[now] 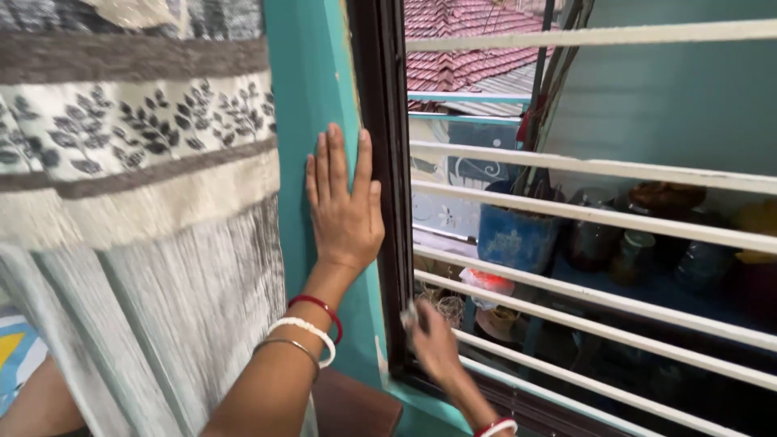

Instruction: Cleaning the window frame and safety bars with a damp cloth.

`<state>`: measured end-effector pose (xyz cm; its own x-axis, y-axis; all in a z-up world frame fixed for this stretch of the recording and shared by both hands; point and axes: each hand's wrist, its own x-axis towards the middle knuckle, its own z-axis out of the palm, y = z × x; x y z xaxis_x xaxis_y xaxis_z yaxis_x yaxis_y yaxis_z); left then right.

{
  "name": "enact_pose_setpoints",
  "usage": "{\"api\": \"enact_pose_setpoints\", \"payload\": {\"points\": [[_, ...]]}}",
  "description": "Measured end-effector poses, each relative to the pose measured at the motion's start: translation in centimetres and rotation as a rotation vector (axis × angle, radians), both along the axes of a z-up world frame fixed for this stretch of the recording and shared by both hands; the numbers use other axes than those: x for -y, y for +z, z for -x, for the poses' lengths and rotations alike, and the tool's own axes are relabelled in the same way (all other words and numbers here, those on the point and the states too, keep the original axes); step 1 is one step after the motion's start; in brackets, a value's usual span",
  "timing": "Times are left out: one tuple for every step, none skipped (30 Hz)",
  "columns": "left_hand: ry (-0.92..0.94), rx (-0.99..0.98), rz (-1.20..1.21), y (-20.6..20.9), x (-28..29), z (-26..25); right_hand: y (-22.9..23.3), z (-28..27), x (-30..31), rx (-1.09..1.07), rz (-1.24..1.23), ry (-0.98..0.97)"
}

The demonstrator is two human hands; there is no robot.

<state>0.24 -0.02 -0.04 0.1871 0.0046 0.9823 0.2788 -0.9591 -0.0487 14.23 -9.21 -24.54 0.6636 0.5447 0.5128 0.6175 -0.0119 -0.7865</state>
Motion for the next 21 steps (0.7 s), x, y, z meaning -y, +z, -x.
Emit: {"api": "enact_pose_setpoints", "payload": {"points": [[-0.003,0.006,-0.005,0.1,0.0,0.0,4.4,-0.3,0.1,0.006,-0.005,-0.003],[0.003,0.010,-0.008,0.0,0.0,-0.2,8.6,-0.7,0.2,0.046,-0.098,0.088],[0.010,0.013,-0.011,-0.1,0.0,-0.4,12.7,-1.0,0.3,0.087,-0.192,0.180],[0.006,0.014,-0.012,0.1,0.0,-0.2,17.6,0.3,1.1,0.088,-0.192,0.176],[0.011,0.011,-0.012,0.3,0.0,0.0,22.5,1.6,1.8,0.137,-0.269,0.219],[0.015,0.007,-0.010,0.3,0.1,0.0,27.2,2.7,2.7,0.185,-0.345,0.260],[0.010,0.006,-0.008,0.3,0.2,-0.2,27.9,2.6,2.7,0.186,-0.343,0.256],[0.015,0.001,-0.013,0.3,0.0,-0.2,28.5,2.6,2.3,0.253,-0.447,0.324],[0.020,-0.005,-0.017,0.2,-0.2,-0.2,29.0,2.5,1.9,0.321,-0.549,0.392],[0.021,-0.016,-0.016,0.2,-0.2,-0.3,26.7,2.2,1.7,0.310,-0.550,0.391],[0.019,-0.006,-0.021,0.1,-0.3,-0.5,24.3,2.0,1.5,0.211,-0.430,0.245],[0.019,0.006,-0.022,-0.1,-0.3,-0.6,21.9,1.7,1.3,0.113,-0.301,0.108],[0.023,-0.003,-0.016,-0.2,-0.3,-0.6,16.2,0.6,0.4,0.103,-0.296,0.111],[0.023,0.000,-0.016,-0.3,-0.3,-0.9,10.7,-0.6,-0.2,0.057,-0.279,0.127],[0.023,0.004,-0.017,-0.4,-0.3,-1.1,5.1,-1.4,-0.4,0.010,-0.262,0.142],[0.025,-0.002,-0.014,-0.6,-0.3,-1.1,0.9,-1.8,-0.5,0.005,-0.259,0.143],[0.023,-0.002,-0.013,-0.7,-0.2,-1.1,-3.3,-2.0,-0.6,-0.196,-0.183,0.188],[0.019,-0.001,-0.012,-0.8,-0.1,-1.1,-7.5,-2.3,-0.5,-0.395,-0.105,0.227],[0.018,-0.004,-0.008,-1.0,0.0,-1.2,-7.5,-1.7,0.0,-0.399,-0.102,0.225],[0.022,-0.007,-0.009,-0.7,-0.2,-1.4,-7.1,-1.4,0.1,-0.383,-0.068,0.164],[0.026,-0.010,-0.009,-0.4,-0.3,-1.6,-6.6,-1.1,0.1,-0.367,-0.035,0.102]]}}
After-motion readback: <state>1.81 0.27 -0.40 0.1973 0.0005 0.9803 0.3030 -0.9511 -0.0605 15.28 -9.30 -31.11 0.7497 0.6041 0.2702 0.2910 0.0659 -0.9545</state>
